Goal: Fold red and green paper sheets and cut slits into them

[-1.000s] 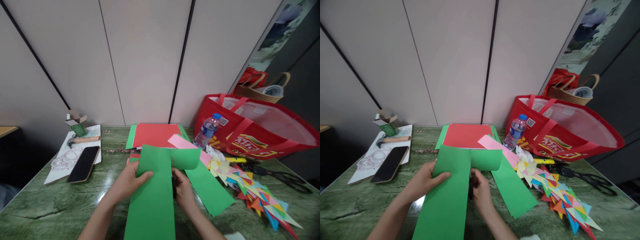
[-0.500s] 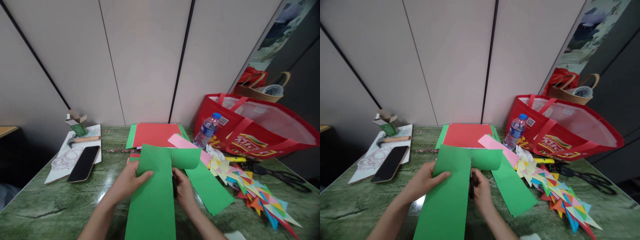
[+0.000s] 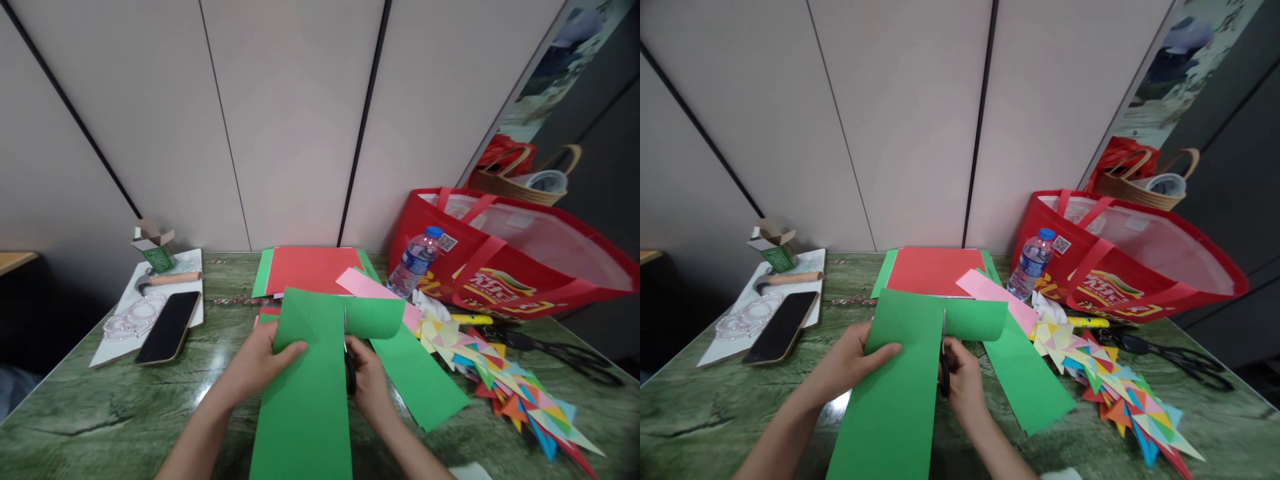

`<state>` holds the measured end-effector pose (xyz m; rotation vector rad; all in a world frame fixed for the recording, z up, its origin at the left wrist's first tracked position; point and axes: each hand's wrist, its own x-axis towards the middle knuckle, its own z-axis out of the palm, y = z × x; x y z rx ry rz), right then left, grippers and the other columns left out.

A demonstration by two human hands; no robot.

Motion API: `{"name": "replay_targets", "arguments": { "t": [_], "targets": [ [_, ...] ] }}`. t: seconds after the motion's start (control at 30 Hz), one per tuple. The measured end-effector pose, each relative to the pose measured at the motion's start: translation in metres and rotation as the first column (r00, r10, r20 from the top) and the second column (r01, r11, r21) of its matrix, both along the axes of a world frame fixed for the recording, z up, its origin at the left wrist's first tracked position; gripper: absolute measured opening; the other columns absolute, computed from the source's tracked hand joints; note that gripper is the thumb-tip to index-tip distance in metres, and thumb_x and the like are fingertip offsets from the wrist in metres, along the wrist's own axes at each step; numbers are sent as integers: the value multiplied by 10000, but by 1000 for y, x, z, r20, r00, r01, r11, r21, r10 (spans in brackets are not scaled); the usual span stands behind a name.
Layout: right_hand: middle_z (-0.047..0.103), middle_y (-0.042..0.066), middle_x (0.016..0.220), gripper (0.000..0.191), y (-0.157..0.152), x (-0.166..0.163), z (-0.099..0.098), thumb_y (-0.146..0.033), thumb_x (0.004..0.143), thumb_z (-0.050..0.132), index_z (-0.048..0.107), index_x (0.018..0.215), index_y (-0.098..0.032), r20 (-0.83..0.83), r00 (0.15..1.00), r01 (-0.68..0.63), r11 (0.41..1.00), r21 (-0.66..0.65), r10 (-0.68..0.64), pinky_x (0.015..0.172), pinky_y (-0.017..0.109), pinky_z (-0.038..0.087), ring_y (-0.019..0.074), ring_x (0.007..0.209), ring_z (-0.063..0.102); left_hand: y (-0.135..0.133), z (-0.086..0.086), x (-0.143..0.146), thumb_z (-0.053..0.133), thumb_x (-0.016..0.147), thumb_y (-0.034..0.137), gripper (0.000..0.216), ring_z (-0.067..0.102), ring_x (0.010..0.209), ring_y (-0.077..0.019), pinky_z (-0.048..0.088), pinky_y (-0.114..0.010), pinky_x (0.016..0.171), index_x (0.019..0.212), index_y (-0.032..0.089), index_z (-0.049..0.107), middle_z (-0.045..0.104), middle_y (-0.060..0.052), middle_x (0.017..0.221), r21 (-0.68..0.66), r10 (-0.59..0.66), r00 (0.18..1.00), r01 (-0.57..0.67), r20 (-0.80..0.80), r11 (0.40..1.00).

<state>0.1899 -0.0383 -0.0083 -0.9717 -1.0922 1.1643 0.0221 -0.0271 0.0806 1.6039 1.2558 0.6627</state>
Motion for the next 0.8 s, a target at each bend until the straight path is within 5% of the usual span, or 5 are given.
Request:
{"name": "replay_targets", "arguments": {
  "t": [0.27, 0.53, 0.8],
  "targets": [
    [658, 2, 627, 192, 0, -2, 2, -166, 619, 539, 632, 782, -209, -65, 998, 9, 1000, -20, -10, 424, 204, 389, 139, 538, 548, -1, 0, 0, 525, 748, 335, 246, 617, 762, -201, 488, -253, 596, 887, 152, 615, 678, -34, 870, 13, -43, 999, 43, -8, 999],
    [682, 22, 743, 196, 2, 2, -4, -158, 615, 575, 605, 803, -206, -55, 998, 8, 1000, 3, -8, 582, 263, 474, 196, 727, 611, -1, 1, 1, 542, 735, 372, 269, 620, 751, -207, 495, -282, 625, 860, 144, 613, 677, -55, 876, -59, -29, 998, 32, 46, 998],
    [674, 2, 724, 151, 2, 1, -2, -152, 636, 593, 615, 774, -210, -89, 996, 4, 1000, 29, -2, 632, 265, 470, 169, 677, 600, -2, -1, -2, 519, 766, 413, 315, 613, 766, -199, 492, -302, 667, 908, 151, 622, 668, -62, 914, -117, -87, 981, 108, 176, 987]
  ]
}}
